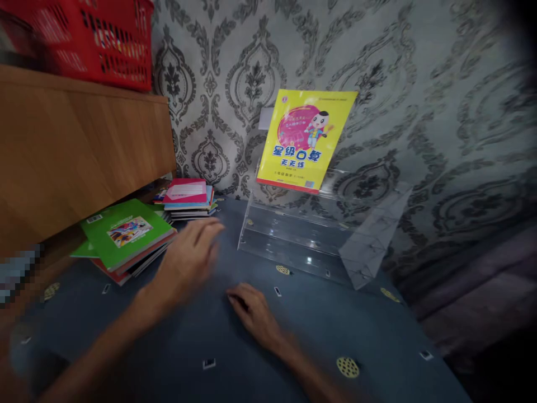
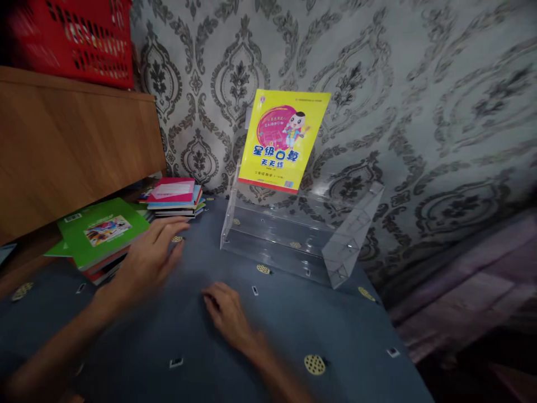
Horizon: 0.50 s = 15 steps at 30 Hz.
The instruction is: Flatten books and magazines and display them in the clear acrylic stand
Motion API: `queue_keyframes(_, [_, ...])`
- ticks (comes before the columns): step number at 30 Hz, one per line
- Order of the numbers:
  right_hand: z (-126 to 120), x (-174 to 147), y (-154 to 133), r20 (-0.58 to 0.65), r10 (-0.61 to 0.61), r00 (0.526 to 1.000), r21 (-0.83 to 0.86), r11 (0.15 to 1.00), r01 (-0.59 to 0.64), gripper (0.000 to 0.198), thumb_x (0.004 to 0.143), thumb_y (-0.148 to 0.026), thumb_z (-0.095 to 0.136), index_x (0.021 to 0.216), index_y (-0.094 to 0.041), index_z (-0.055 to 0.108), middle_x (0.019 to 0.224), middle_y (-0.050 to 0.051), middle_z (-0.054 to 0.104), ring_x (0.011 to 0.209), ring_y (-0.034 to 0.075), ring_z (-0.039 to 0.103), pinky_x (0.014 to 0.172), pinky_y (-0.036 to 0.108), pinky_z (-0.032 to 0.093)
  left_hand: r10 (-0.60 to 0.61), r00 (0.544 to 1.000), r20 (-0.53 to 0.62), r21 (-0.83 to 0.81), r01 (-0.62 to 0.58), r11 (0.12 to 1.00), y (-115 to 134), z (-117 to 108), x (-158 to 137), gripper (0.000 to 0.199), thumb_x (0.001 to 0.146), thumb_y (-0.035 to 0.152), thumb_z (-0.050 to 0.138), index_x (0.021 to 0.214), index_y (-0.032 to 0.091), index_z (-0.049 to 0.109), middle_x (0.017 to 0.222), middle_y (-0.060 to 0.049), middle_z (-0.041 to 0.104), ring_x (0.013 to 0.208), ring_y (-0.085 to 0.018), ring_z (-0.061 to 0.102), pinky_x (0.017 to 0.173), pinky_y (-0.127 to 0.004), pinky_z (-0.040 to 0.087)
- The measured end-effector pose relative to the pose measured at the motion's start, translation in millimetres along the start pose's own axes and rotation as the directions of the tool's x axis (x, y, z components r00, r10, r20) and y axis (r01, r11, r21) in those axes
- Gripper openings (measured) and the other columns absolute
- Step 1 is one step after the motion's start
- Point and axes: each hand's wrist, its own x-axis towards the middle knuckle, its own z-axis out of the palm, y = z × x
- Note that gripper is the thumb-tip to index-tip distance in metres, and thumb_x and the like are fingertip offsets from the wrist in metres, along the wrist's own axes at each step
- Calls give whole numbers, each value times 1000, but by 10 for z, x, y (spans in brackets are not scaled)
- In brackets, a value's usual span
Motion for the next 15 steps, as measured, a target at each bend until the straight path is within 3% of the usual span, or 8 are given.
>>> queue_keyframes(2, [-33, 13, -2, 27, 35, 999, 35, 999, -36, 21, 99, -20, 49, 103, -21, 70, 93, 6, 73, 89, 19, 69, 81, 32, 56, -165, 980, 109, 279, 130, 952, -381, 71, -107, 46, 98, 38, 46, 134, 10, 53, 142, -26, 53, 135, -39, 48, 107, -61, 42])
queue_keyframes(3, [-42, 19, 4, 34, 45, 998, 46, 998, -47, 21, 99, -20, 49, 103, -21, 70, 92, 6, 73, 88, 19, 68, 81, 32, 55, -267, 949, 167, 397, 183, 899, -572, 59, -198, 56, 96, 43, 49, 139, 7, 49, 149, -29, 45, 142, -44, 38, 109, -68, 35])
queue_keyframes(5, [-45, 28, 22, 38, 44, 998, 59, 997, -46, 21, 98, -20, 49, 104, -21, 70, 92, 6, 72, 86, 19, 68, 80, 32, 55, -445, 864, 234, 544, 263, 797, -919, -36, -416, 72, 93, 52, 50, 146, 4, 42, 155, -32, 36, 146, -49, 27, 107, -75, 29])
queue_keyframes(8, [-32, 33, 41, 38, 44, 998, 79, 996, -47, 22, 98, -20, 50, 105, -20, 71, 94, 7, 73, 88, 20, 68, 82, 33, 54, -617, 701, 358, 595, 338, 730, -1277, -218, -696, 84, 93, 59, 44, 155, 5, 27, 159, -31, 30, 146, -52, 25, 99, -77, 36])
queue_keyframes(11, [-31, 34, 36, 48, 56, 997, 84, 995, -60, 23, 98, -19, 50, 106, -21, 71, 97, 7, 73, 91, 20, 68, 84, 34, 54, -675, 606, 421, 635, 334, 696, -1434, -315, -805, 92, 87, 60, 53, 157, 7, 25, 162, -30, 23, 148, -50, 23, 105, -73, 34])
queue_keyframes(15, [-39, 37, 24, 55, 59, 997, 70, 996, -63, 24, 98, -20, 49, 105, -20, 72, 94, 7, 73, 87, 20, 68, 81, 33, 54, -657, 563, 502, 642, 267, 719, -1426, -378, -751, 91, 86, 53, 58, 159, 11, 23, 162, -29, 23, 150, -48, 20, 104, -74, 32])
